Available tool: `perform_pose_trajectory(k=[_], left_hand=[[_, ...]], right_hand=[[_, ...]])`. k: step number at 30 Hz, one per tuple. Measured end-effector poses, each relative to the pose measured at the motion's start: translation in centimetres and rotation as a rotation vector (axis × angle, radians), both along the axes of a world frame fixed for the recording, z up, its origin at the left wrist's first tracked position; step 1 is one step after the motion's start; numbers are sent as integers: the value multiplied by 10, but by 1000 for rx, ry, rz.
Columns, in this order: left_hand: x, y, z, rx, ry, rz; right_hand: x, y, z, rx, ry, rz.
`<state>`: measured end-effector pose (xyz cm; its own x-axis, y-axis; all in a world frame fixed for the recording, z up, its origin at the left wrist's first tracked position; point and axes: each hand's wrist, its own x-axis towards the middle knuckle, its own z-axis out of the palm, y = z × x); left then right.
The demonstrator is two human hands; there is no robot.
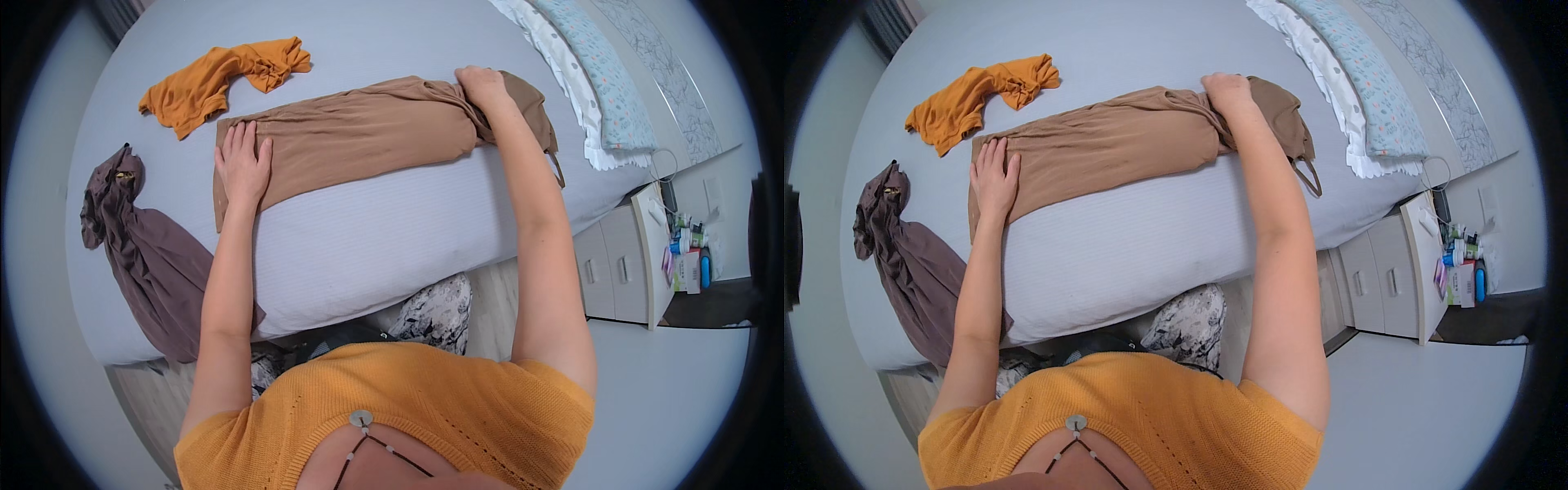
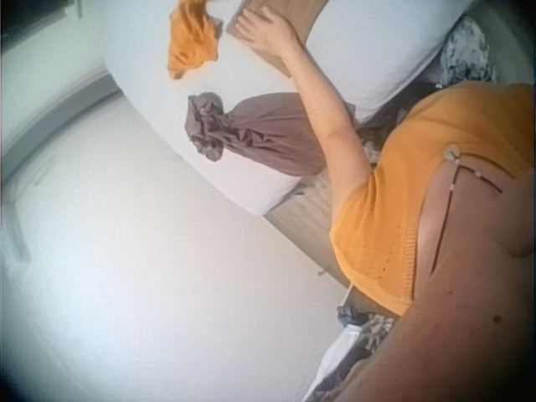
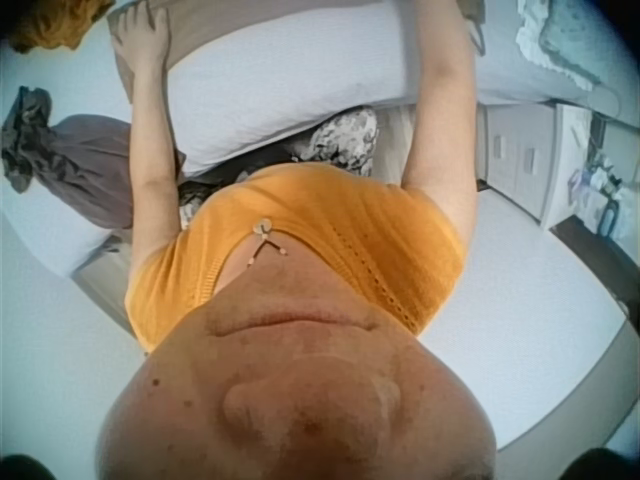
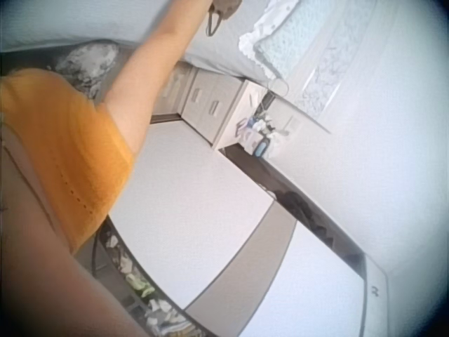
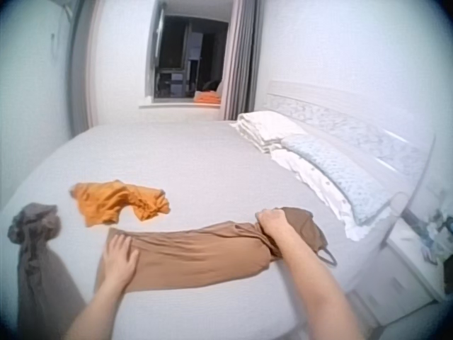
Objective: The person folds several clothing items on a bed, including a brown camisole and a mustard yellow top, by smoothing the fabric and folding the sides inward.
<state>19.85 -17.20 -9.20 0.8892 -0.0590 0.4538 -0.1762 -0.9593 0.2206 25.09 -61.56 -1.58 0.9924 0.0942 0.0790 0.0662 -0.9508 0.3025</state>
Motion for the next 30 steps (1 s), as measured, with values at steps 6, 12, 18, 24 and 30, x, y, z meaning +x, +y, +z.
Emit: perform_pose_trajectory(k=[6, 12, 18, 24, 30], left_hand=[[1, 2, -2, -4, -6, 1], [1, 3, -1, 0, 3, 7], [0, 2, 2, 6, 15, 3], [0, 1, 2, -7, 19, -4], [-1, 1, 1, 0, 5, -1]], right_hand=[[-7, -41, 2, 495, -404, -309], [4, -58, 4, 1622, -445, -341], [8, -60, 2, 933, -313, -220], [-3, -42, 16, 517, -425, -189], [-17, -16, 19, 471, -130, 50]])
